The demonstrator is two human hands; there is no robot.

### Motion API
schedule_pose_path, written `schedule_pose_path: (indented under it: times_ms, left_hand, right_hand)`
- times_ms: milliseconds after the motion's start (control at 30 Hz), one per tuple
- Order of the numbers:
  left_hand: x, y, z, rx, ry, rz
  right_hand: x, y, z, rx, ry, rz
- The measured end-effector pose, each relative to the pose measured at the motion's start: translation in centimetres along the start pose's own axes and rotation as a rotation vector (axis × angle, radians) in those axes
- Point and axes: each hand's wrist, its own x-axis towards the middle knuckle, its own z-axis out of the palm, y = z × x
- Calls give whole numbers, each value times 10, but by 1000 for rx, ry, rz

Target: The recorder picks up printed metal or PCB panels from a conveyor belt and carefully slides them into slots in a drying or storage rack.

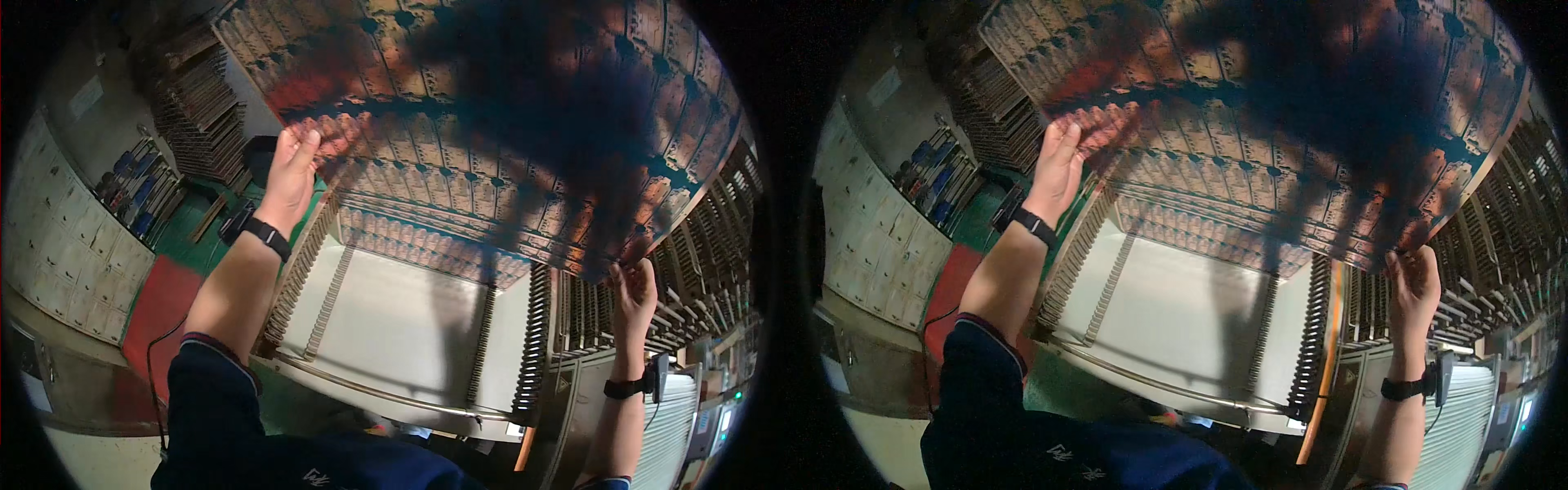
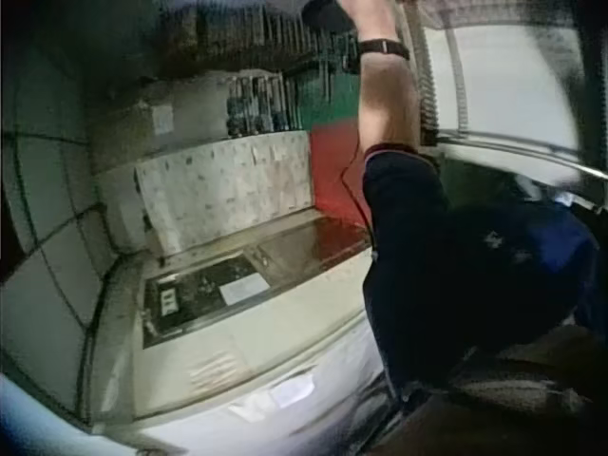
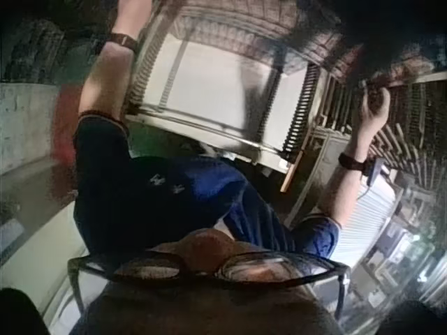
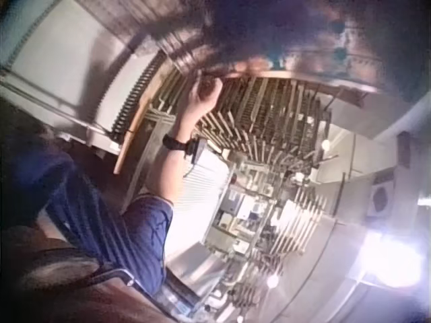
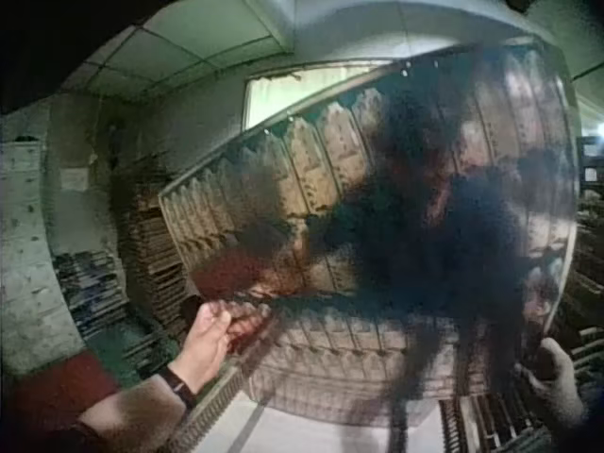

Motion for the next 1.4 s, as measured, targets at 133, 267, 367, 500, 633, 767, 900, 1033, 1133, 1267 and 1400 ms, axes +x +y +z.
schedule_pose_path:
  times_ms: [133,267,367,500,633,767,900,1033,1133,1267,1400]
  left_hand:
    - [16,-23,-25,36,16,-3]
    - [15,-36,-29,74,49,-15]
    - [12,-41,-26,145,101,-31]
    - [2,-34,-3,313,66,-17]
    - [5,-38,-14,297,68,-85]
    - [7,-41,-6,373,105,-127]
    - [7,-42,-17,401,95,-166]
    - [4,-40,4,371,147,-188]
    - [4,-43,1,373,87,-142]
    - [1,-45,-2,291,28,-42]
    - [2,-40,17,413,55,-67]
  right_hand:
    - [9,14,30,31,24,65]
    - [14,31,46,-14,18,99]
    - [21,51,50,34,45,131]
    - [33,68,70,-19,55,194]
    - [35,101,82,-67,27,194]
    - [28,110,82,-11,49,262]
    - [23,109,86,23,74,270]
    - [17,113,81,-11,90,252]
    - [14,121,85,-28,60,256]
    - [11,126,99,87,148,177]
    - [10,96,72,-85,234,206]
